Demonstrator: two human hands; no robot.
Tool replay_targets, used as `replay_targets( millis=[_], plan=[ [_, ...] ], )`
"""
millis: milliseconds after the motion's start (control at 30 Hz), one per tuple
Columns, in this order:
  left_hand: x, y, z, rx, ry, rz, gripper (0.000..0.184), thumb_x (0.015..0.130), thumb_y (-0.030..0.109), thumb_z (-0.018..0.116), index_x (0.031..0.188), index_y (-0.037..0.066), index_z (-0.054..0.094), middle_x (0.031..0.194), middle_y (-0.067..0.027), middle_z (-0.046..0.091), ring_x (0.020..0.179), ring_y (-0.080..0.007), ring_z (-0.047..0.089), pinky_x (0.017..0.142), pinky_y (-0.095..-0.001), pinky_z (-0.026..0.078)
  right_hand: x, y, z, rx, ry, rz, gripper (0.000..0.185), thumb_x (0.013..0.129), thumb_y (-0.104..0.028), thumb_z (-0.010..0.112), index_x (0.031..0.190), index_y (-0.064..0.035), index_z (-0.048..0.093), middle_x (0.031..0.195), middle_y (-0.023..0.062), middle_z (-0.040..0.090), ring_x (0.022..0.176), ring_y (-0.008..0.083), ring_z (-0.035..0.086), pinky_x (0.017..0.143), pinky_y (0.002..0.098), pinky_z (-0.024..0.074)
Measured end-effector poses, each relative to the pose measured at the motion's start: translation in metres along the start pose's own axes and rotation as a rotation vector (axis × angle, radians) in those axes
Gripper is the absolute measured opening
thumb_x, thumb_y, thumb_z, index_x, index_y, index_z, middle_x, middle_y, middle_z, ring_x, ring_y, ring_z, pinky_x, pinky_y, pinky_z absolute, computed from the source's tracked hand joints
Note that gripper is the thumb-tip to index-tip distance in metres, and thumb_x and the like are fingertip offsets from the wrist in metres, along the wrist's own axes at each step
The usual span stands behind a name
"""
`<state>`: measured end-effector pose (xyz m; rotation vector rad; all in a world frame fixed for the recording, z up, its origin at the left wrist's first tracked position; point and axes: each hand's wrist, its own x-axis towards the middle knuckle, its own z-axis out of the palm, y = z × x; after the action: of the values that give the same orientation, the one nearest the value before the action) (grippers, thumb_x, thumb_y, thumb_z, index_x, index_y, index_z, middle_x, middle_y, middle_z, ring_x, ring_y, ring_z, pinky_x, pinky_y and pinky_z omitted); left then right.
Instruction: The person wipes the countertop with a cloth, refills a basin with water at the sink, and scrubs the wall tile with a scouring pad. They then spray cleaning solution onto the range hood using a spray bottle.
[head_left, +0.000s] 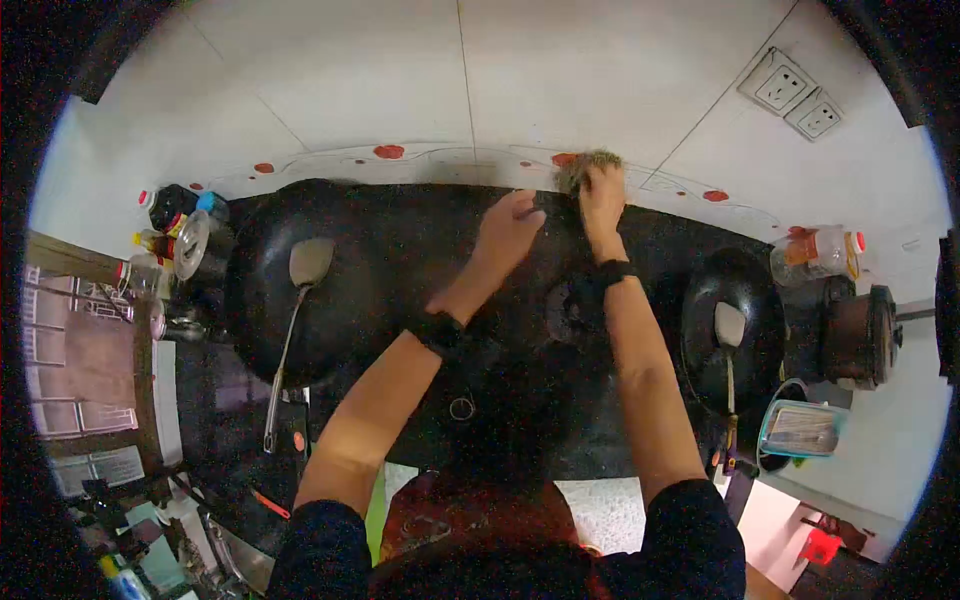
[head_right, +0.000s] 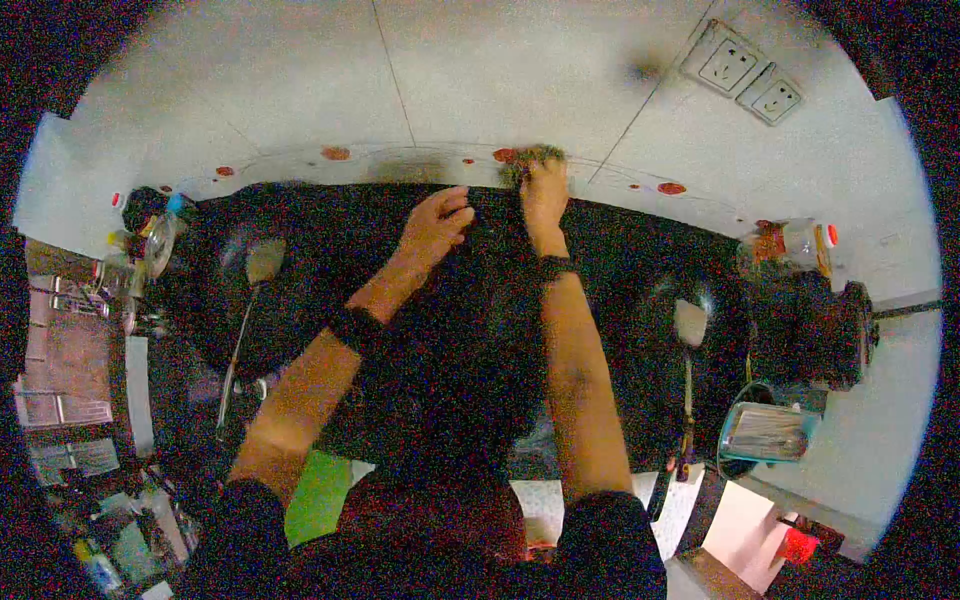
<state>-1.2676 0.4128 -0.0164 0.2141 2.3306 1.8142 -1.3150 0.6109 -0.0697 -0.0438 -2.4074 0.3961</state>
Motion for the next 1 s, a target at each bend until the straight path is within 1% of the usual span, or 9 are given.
replay_targets(
  millis=[133,200,300,400,467,600,767,933,1000],
  plan=[
    [-0.022,-0.006,-0.005,0.017,0.013,-0.059,0.041,0.083,0.017,0.062,0.121,0.006,0.051,0.105,-0.0052,0.058,0.091,-0.0155,0.056,0.072,-0.0291,0.050,0.006,-0.007,-0.007,0.038,-0.221,0.190,0.024,0.068,-0.007,0.065,0.091,-0.0048,0.060,0.096,0.0158,0.056,0.092,0.0357,0.052,0.076,0.0439,0.0456],
    [-0.017,-0.002,-0.003,-0.010,0.017,-0.082,0.042,0.083,0.017,0.062,0.122,0.006,0.051,0.104,-0.0043,0.058,0.090,-0.0147,0.056,0.072,-0.0290,0.050,0.054,-0.042,-0.046,0.186,0.223,-0.106,0.022,0.069,-0.006,0.064,0.090,-0.0046,0.061,0.093,0.0152,0.058,0.088,0.0361,0.053,0.075,0.0434,0.0461],
    [-0.016,-0.008,0.001,-0.184,0.018,-0.044,0.040,0.084,0.018,0.060,0.121,0.007,0.050,0.098,-0.0019,0.057,0.086,-0.0115,0.055,0.071,-0.0276,0.049,0.101,-0.074,-0.080,0.198,0.282,-0.231,0.022,0.069,-0.005,0.062,0.091,-0.0050,0.061,0.092,0.0149,0.059,0.087,0.0358,0.055,0.074,0.0429,0.0467],
    [-0.016,0.014,-0.002,-0.291,0.031,-0.154,0.039,0.085,0.018,0.060,0.121,0.006,0.050,0.098,-0.0017,0.057,0.085,-0.0111,0.055,0.070,-0.0275,0.049,0.074,-0.057,-0.045,0.169,0.222,-0.293,0.022,0.069,-0.006,0.061,0.092,-0.0052,0.061,0.091,0.0148,0.059,0.086,0.0351,0.055,0.072,0.0425,0.0470],
    [-0.018,0.008,-0.003,-0.221,0.051,-0.114,0.039,0.085,0.018,0.060,0.121,0.006,0.050,0.098,-0.0016,0.057,0.084,-0.0111,0.055,0.070,-0.0272,0.049,0.025,-0.025,-0.011,-0.074,-0.178,-0.175,0.023,0.068,-0.008,0.062,0.091,-0.0052,0.061,0.090,0.0153,0.059,0.086,0.0348,0.056,0.071,0.0426,0.0472],
    [-0.035,0.019,-0.014,-0.251,0.035,-0.163,0.038,0.085,0.018,0.059,0.120,0.005,0.050,0.096,-0.0023,0.057,0.082,-0.0114,0.055,0.069,-0.0273,0.049,0.004,-0.008,0.009,-0.022,-0.135,-0.030,0.015,0.069,-0.008,0.063,0.084,-0.0042,0.064,0.085,0.0148,0.060,0.078,0.0347,0.057,0.066,0.0432,0.0455],
    [-0.028,0.005,-0.014,-0.278,0.021,-0.181,0.038,0.086,0.019,0.059,0.120,0.004,0.050,0.096,-0.0036,0.058,0.080,-0.0119,0.056,0.067,-0.0275,0.050,0.113,-0.069,-0.101,0.184,0.405,-0.068,0.014,0.074,-0.014,0.063,0.084,-0.0034,0.064,0.078,0.0159,0.061,0.076,0.0349,0.057,0.067,0.0411,0.0453],
    [0.003,0.003,-0.001,-0.350,0.030,-0.127,0.038,0.086,0.020,0.058,0.120,0.004,0.049,0.096,-0.0043,0.058,0.080,-0.0128,0.056,0.063,-0.0266,0.050,0.054,-0.037,-0.030,0.012,0.150,-0.077,0.017,0.073,-0.016,0.064,0.088,-0.0083,0.066,0.082,0.0137,0.062,0.078,0.0326,0.058,0.068,0.0425,0.0473],
    [0.020,-0.007,0.004,-0.155,0.056,-0.026,0.038,0.086,0.020,0.058,0.120,0.005,0.049,0.098,-0.0052,0.058,0.081,-0.0141,0.057,0.065,-0.0274,0.050,0.022,-0.031,-0.011,-0.032,0.021,-0.019,0.017,0.073,-0.016,0.064,0.087,-0.0080,0.066,0.081,0.0144,0.063,0.077,0.0336,0.059,0.069,0.0431,0.0476]
  ],
)
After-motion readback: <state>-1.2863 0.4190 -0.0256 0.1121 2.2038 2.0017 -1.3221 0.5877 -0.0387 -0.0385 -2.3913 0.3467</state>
